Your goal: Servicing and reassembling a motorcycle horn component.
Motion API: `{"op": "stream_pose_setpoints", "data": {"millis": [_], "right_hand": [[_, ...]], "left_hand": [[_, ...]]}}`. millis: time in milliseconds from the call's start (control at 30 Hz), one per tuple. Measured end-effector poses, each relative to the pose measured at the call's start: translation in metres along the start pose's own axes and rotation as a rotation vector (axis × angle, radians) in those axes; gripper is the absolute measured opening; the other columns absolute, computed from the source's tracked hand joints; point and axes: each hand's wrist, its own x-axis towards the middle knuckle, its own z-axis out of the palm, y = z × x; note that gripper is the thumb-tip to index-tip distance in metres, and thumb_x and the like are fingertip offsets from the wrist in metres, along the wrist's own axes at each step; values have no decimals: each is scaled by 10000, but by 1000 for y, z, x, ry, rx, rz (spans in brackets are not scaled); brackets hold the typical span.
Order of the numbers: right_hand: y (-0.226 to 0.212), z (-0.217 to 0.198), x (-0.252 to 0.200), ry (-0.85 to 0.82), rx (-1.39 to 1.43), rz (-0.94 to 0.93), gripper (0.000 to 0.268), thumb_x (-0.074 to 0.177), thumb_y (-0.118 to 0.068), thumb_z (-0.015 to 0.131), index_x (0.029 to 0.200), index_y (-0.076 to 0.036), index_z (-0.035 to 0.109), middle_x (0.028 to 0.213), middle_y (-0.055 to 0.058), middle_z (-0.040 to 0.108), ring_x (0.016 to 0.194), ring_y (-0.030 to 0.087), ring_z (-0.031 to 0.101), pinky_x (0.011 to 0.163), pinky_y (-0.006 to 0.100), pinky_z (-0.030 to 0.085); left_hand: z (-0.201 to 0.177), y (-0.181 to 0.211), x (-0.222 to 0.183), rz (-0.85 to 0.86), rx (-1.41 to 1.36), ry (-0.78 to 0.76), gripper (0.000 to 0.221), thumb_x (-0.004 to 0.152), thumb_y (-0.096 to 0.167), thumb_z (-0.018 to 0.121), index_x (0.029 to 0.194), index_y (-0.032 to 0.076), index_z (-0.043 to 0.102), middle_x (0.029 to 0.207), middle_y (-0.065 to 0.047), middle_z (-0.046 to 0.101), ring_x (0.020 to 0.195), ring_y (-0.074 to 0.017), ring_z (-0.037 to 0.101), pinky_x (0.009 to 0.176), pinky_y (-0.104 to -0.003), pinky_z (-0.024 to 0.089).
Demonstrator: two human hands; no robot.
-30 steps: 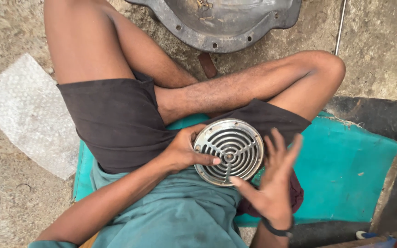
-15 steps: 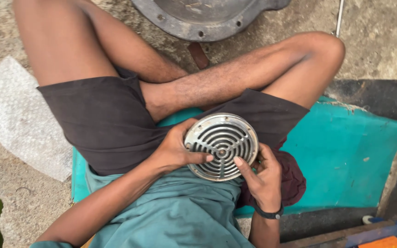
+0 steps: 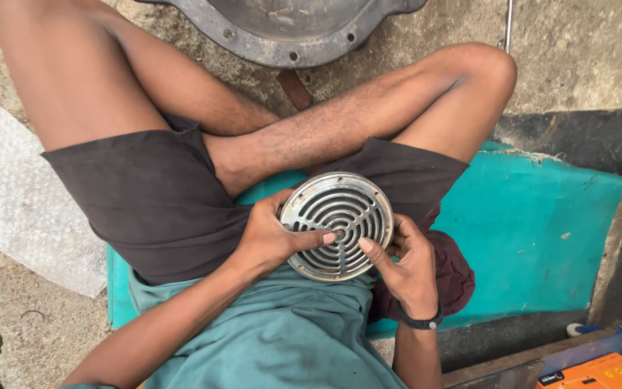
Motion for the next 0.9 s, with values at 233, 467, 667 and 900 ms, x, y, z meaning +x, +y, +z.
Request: {"op": "stream_pose_setpoints", "data": {"millis": [233,467,667,900], "right_hand": [[-7,-28,8,-116,-62,-109,435,832,-143,827,1198,32,669,998,67,762,876,109,708,773,269,577],[-90,-51,103,-22,-264,-392,384,887,-147,785,1214,20,674,1008,38,704,904,94,641,806,252,536],[-153,-3,274,-81,-510,-628,245,958,-189,789,1110,-7,727,953,66,721,864,140,666,776,306,548],[-146,92,430,-356,-741,-1060,256,857,-36,723,1111,-22,756,1013,180,735,930,336,726,834,412,577]], "left_hand": [[-9,3,-16,48,-57,45,536,643,39,929,1120,-62,707,1005,-109,783,881,-137,727,836,-303,606],[-43,38,-37,54,-202,61,629,590,49,910,1168,-73,696,1015,-133,785,901,-174,741,862,-331,602],[-70,32,-43,50,-205,137,669,566,26,919,1182,-89,687,1019,-149,791,916,-191,749,887,-347,599],[-60,32,-35,23,47,133,691,560,30,953,1190,-68,688,1031,-120,796,931,-156,747,893,-317,601]]}}
